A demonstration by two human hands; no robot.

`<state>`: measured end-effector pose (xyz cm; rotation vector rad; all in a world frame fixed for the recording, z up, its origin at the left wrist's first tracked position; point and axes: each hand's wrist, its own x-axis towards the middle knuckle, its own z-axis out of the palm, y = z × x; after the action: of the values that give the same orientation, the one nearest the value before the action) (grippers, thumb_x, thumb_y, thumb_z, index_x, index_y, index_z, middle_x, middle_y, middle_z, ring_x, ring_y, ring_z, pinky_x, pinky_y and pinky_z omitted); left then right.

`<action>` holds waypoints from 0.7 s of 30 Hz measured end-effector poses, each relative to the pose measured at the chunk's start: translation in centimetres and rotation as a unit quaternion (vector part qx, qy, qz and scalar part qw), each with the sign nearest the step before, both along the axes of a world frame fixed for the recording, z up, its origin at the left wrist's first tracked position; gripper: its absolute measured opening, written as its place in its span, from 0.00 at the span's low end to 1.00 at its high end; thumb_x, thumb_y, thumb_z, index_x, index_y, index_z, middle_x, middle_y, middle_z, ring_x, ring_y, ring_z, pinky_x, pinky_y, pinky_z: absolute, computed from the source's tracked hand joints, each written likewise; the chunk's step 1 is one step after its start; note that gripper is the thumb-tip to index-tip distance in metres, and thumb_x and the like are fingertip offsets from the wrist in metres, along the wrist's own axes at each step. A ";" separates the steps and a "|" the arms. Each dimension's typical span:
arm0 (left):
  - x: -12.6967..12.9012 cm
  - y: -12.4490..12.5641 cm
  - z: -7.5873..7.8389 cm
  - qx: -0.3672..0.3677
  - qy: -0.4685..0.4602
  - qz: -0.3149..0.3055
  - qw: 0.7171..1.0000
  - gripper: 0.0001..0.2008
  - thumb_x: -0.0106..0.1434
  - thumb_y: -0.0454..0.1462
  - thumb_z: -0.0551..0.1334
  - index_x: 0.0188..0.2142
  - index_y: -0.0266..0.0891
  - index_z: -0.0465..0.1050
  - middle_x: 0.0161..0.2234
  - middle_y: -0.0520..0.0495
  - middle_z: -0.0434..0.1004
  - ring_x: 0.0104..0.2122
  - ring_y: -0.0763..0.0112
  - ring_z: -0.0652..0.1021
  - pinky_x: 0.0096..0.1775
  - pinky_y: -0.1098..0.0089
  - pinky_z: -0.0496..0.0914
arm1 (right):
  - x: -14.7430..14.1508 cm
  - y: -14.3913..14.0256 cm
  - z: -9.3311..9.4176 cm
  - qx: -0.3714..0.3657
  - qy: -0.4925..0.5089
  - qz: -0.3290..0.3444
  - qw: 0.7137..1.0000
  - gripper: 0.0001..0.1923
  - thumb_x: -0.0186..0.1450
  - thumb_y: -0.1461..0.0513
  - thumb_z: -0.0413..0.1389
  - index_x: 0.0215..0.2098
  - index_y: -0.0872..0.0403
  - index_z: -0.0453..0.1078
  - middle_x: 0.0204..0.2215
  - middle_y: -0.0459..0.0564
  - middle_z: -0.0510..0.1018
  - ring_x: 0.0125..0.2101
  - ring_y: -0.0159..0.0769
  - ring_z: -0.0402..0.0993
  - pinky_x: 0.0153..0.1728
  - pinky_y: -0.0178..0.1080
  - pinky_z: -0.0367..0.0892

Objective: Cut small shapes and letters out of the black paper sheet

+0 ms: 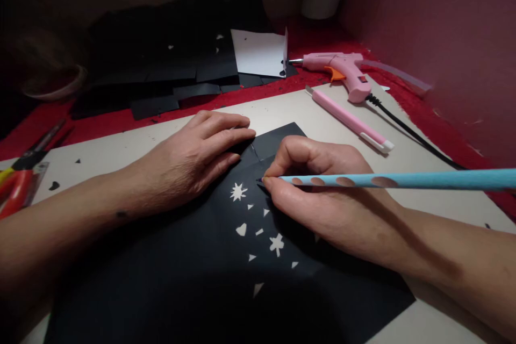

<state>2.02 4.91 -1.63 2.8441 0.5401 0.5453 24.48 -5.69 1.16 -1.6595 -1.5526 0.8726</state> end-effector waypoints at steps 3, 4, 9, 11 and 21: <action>0.0 -0.1 0.1 -0.001 0.002 0.002 1.000 0.20 0.77 0.34 0.55 0.62 0.25 0.73 0.61 0.31 0.76 0.59 0.50 0.74 0.62 0.50 0.71 | -0.1 0.2 -0.1 -0.016 0.007 -0.006 1.000 0.09 0.60 0.55 0.66 0.24 0.47 0.77 0.23 0.44 0.80 0.13 0.27 0.68 0.08 0.28 0.59; 0.0 -0.1 0.1 -0.001 0.000 0.001 1.000 0.20 0.77 0.34 0.55 0.62 0.25 0.73 0.60 0.32 0.76 0.59 0.50 0.74 0.62 0.50 0.71 | -0.1 0.2 -0.1 -0.026 0.012 -0.007 1.000 0.09 0.60 0.55 0.67 0.24 0.47 0.77 0.23 0.44 0.80 0.13 0.28 0.68 0.07 0.28 0.60; 0.1 0.0 0.0 0.000 -0.002 -0.003 1.000 0.20 0.77 0.34 0.55 0.62 0.25 0.74 0.60 0.32 0.76 0.59 0.50 0.74 0.62 0.50 0.71 | -0.3 0.0 0.0 -0.050 0.045 -0.011 0.998 0.10 0.60 0.54 0.67 0.25 0.47 0.75 0.17 0.40 0.75 0.10 0.28 0.66 0.05 0.29 0.59; 0.1 0.0 -0.1 0.001 -0.002 0.000 1.000 0.20 0.77 0.34 0.55 0.62 0.25 0.74 0.60 0.32 0.76 0.59 0.50 0.74 0.62 0.50 0.71 | -0.4 -0.1 0.1 -0.045 0.042 -0.015 0.998 0.09 0.60 0.56 0.67 0.25 0.47 0.75 0.15 0.39 0.73 0.09 0.27 0.65 0.05 0.28 0.57; 0.0 0.0 -0.1 0.002 -0.007 -0.002 1.000 0.21 0.78 0.37 0.56 0.62 0.26 0.74 0.60 0.33 0.76 0.58 0.50 0.75 0.62 0.50 0.71 | -0.9 0.3 0.5 0.009 -0.025 -0.005 1.000 0.09 0.60 0.58 0.65 0.23 0.47 0.76 0.13 0.38 0.74 0.10 0.25 0.64 0.07 0.26 0.53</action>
<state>2.05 4.87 -1.72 2.8415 0.5313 0.5666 23.58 -5.36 1.61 -1.6864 -1.5792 0.8155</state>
